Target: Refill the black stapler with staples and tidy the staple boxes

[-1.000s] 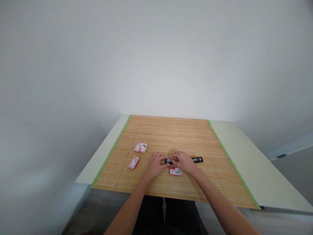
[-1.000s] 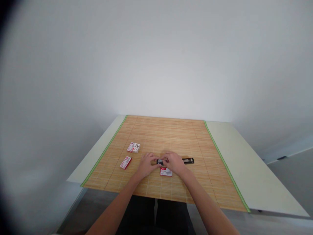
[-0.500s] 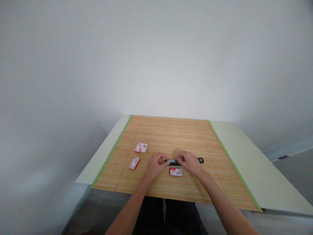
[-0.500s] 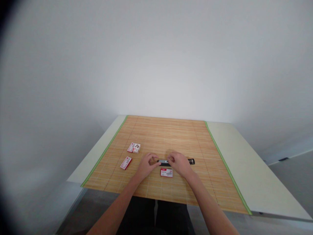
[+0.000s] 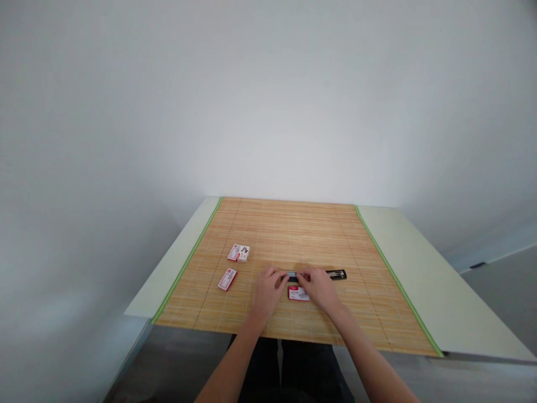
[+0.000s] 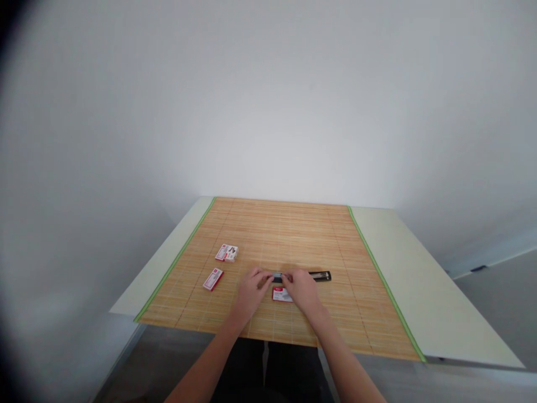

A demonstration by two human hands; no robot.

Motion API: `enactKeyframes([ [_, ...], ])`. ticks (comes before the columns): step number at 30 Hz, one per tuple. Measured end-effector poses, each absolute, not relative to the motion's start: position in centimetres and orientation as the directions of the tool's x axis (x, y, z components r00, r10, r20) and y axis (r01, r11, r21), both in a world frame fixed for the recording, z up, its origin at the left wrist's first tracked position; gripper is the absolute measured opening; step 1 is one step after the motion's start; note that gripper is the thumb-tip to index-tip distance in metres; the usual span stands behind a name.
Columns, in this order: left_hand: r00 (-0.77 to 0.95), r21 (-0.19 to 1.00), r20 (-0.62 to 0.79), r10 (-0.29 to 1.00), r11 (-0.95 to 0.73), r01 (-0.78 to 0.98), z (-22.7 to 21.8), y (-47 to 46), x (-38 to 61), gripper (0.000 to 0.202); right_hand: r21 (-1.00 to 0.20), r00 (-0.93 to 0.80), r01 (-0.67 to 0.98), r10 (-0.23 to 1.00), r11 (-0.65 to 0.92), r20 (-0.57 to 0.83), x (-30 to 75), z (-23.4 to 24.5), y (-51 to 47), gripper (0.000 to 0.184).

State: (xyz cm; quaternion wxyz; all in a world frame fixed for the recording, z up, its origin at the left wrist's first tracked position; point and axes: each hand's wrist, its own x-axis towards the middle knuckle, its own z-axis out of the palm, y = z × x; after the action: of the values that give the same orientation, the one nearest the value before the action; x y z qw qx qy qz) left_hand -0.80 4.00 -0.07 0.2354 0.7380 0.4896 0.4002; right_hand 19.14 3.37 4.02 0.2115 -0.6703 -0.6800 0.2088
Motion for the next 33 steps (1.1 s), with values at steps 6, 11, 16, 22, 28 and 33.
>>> enactKeyframes([
  [6, 0.121, 0.886, 0.261, 0.958, -0.288, 0.364, -0.7, 3.8, 0.0, 0.019, -0.669, 0.095, 0.740, 0.995, -0.062, 0.013, 18.6, 3.0, 3.5, 0.034],
  [11, 0.090, 0.923, 0.224, 0.971, -0.241, 0.300, -1.2, 4.0, 0.2, 0.019, -0.767, 0.143, 0.633, 0.990, -0.102, -0.014, 18.2, 2.1, 3.9, 0.036],
  [16, 0.082, 0.920, 0.227, 0.970, -0.242, 0.308, -1.4, 4.1, -0.1, 0.018, -0.836, 0.158, 0.537, 0.987, -0.115, -0.035, 18.2, 1.3, 4.4, 0.041],
  [22, 0.109, 0.881, 0.279, 0.954, -0.300, 0.367, -1.3, 4.2, -0.3, 0.041, -0.871, 0.160, 0.486, 0.987, -0.073, 0.006, 18.3, 1.7, 4.4, 0.040],
  [28, 0.228, 0.793, 0.284, 0.931, -0.361, 0.491, -1.5, 4.8, -0.5, 0.035, -0.878, 0.154, 0.476, 0.987, -0.040, 0.039, 18.6, 2.6, 4.1, 0.034],
  [33, 0.300, 0.770, 0.274, 0.914, -0.395, 0.501, -1.4, 5.6, -1.6, 0.030, -0.889, 0.170, 0.446, 0.985, -0.105, -0.031, 18.9, 2.5, 4.5, 0.036],
])
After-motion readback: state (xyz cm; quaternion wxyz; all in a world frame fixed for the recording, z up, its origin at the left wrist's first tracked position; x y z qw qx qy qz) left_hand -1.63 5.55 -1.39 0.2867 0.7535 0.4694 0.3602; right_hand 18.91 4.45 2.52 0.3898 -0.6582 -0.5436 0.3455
